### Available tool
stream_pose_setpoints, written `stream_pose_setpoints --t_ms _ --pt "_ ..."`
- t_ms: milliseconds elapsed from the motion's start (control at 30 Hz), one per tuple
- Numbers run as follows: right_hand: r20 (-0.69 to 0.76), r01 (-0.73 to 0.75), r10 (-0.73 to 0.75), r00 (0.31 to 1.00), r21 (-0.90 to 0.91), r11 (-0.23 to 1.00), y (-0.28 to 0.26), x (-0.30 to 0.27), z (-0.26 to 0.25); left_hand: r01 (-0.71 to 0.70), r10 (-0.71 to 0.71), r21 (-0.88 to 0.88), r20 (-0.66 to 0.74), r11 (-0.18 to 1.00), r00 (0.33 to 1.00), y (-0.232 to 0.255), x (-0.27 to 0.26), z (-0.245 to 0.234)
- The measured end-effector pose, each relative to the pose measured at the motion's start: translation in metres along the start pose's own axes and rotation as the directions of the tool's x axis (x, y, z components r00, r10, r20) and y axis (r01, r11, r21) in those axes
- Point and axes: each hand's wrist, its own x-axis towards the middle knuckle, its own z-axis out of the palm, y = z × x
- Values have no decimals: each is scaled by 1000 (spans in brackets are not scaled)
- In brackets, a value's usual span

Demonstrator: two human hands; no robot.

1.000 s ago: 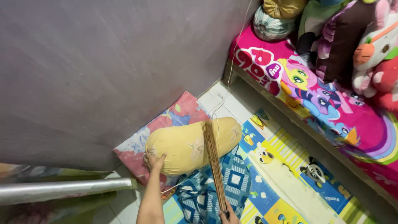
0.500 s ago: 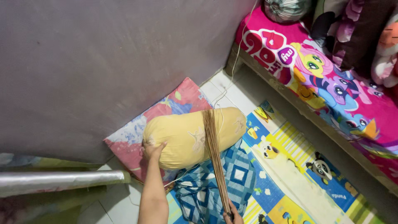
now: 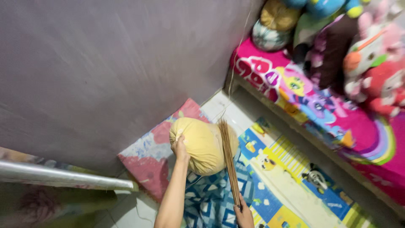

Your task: The person uses a broom to hit several plush toys and a pillow on a bed and floor mat, then ties a white string around the end of the pillow.

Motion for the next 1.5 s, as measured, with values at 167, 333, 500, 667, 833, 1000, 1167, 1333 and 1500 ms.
stream_pose_setpoints --t_ms 167,333,500,667,833,1000,1167,1333,1500 --pt "-65 -227 220 973 -156 961 -51 2 -54 116 -60 -295 193 948 979 145 -82 88" --pt "-115 -103 113 987 90 991 -96 -48 -73 23 54 -283 260 959 964 262 -174 98" --pt "-91 393 -397 913 -57 918 -115 -80 -59 -172 243 -232 324 957 914 328 -218 89" --pt "68 -338 369 927 -277 900 -107 -95 -106 89 156 -401 538 912 828 376 -284 104" --pt "283 -253 212 935 117 960 -91 -97 -141 273 33 -399 612 875 790 360 -351 120" --pt "97 -98 63 993 412 906 -75 -69 -194 309 1 -401 612 863 791 330 -406 132" --pt "-116 -160 276 954 582 797 -30 -89 -310 398 -4 -425 680 813 733 260 -429 151" --pt "-271 -69 327 905 665 743 15 -114 -438 437 -41 -359 732 825 680 163 -455 190" --pt "-382 49 312 870 695 717 46 -125 -518 184 -134 3 695 983 707 57 -463 244"
